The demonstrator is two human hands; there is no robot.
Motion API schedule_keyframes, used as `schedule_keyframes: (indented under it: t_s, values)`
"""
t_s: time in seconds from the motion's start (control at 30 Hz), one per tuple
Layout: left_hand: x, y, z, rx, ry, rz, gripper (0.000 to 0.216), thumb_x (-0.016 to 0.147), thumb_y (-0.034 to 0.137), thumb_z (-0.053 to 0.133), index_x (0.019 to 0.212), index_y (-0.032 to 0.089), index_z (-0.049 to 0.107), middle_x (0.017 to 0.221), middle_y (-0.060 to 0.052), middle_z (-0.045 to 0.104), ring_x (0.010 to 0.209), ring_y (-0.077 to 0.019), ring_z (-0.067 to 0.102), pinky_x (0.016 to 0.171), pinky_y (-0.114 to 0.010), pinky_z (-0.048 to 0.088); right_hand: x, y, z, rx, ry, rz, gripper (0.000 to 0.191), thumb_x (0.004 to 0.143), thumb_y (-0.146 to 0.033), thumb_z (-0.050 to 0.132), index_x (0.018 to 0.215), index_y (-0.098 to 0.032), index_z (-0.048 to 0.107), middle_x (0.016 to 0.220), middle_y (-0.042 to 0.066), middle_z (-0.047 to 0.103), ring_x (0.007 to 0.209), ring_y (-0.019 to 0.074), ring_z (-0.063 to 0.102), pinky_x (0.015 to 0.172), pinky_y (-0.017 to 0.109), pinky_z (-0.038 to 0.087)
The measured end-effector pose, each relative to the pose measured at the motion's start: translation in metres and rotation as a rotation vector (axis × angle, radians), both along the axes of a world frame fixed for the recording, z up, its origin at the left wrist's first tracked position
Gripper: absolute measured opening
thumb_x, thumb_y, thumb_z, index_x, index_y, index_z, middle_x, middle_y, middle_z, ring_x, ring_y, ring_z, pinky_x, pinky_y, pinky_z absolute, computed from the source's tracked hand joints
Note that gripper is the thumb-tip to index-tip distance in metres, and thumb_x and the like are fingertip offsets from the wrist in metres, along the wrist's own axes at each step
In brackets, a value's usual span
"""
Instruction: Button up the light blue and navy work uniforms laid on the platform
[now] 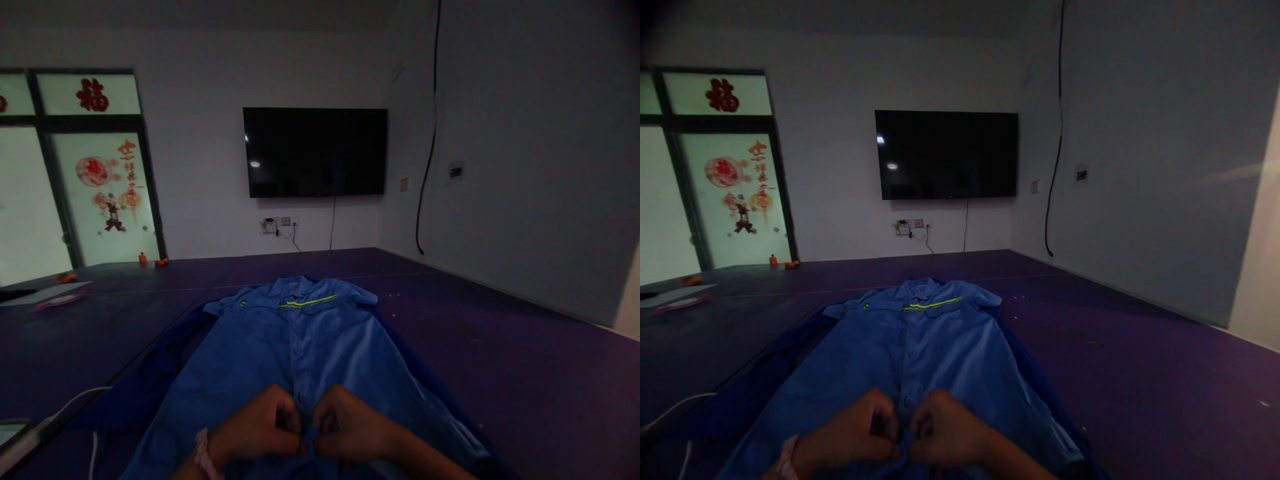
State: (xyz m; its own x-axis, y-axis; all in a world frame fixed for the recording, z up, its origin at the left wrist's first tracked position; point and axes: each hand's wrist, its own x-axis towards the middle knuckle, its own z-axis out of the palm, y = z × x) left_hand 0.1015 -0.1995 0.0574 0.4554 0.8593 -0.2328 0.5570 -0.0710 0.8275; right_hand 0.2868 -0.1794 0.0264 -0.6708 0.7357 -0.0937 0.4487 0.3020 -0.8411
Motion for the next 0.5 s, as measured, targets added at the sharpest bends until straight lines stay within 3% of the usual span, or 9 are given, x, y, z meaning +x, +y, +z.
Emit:
schedule_keyframes:
  t_s: [0.13, 0.3, 0.5]
  values:
    - [-0.001, 0.004, -0.003, 0.044, -0.105, 0.058, 0.025, 0.058, 0.034, 0.066, 0.063, 0.014, 0.052, 0.053, 0.006, 0.047, 0.05, -0.0061, 0.038, 0.049, -0.019, 0.027, -0.005, 0.004, -0.001, -0.167, 0.141, -0.139, 0.017, 0.06, -0.025, 0.055, 0.053, -0.016, 0.043, 0.041, -0.008, 0.043, 0.03, 0.0049, 0.039, 0.032, 0.015, 0.03]
    - [-0.002, 0.01, -0.007, 0.204, -0.164, 0.162, 0.026, 0.062, 0.037, 0.062, 0.066, 0.014, 0.052, 0.059, 0.005, 0.046, 0.056, -0.0071, 0.038, 0.053, -0.02, 0.03, -0.007, 0.011, -0.002, -0.157, 0.37, -0.41, 0.034, 0.056, -0.044, 0.066, 0.06, -0.015, 0.049, 0.042, -0.008, 0.043, 0.031, 0.004, 0.035, 0.033, 0.017, 0.029]
    - [0.001, 0.006, -0.007, 0.207, -0.073, 0.126, 0.018, 0.063, 0.03, 0.061, 0.069, 0.014, 0.053, 0.065, 0.005, 0.047, 0.062, -0.0087, 0.041, 0.059, -0.02, 0.032, -0.006, 0.015, -0.005, -0.078, 0.483, -0.395, 0.044, 0.054, -0.051, 0.069, 0.049, -0.014, 0.046, 0.04, -0.008, 0.036, 0.038, 0.0027, 0.03, 0.037, 0.017, 0.019]
